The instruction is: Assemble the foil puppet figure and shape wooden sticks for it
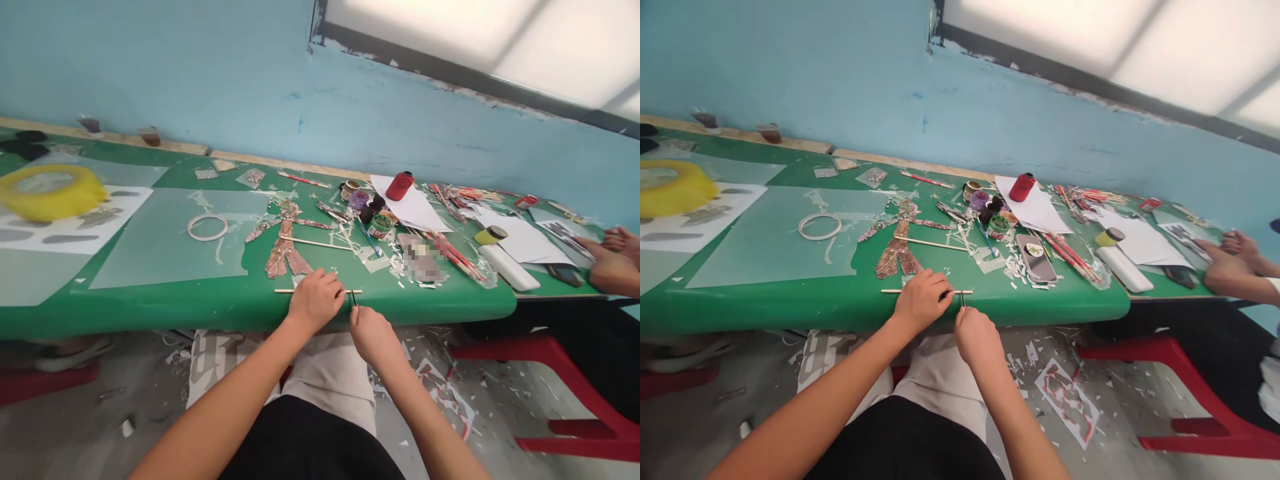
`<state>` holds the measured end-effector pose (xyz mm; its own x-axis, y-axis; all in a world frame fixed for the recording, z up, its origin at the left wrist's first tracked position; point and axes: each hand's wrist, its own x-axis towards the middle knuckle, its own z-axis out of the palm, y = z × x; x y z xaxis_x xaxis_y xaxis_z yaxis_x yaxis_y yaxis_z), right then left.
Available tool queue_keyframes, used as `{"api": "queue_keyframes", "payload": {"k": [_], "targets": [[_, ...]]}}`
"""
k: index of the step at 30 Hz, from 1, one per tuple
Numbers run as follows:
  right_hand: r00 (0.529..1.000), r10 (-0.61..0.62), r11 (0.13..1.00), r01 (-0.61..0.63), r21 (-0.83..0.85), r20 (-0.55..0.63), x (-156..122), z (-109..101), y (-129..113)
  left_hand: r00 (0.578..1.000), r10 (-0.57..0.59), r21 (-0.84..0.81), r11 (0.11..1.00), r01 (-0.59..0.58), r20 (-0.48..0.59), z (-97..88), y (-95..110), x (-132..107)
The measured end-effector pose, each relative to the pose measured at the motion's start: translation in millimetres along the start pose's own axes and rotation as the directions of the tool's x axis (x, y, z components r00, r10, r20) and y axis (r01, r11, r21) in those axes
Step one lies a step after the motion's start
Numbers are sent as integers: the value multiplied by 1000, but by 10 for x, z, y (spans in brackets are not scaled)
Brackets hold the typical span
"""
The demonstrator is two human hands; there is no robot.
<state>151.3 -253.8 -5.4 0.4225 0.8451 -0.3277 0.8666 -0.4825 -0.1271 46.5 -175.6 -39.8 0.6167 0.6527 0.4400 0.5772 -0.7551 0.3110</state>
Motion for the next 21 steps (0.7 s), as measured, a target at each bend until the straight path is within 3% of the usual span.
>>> {"api": "queue_keyframes", "payload": {"k": [21], "targets": [[1000, -3, 1000, 3, 9, -16, 7, 15, 21, 1000, 10, -7, 1000, -10, -12, -12, -3, -2]]}}
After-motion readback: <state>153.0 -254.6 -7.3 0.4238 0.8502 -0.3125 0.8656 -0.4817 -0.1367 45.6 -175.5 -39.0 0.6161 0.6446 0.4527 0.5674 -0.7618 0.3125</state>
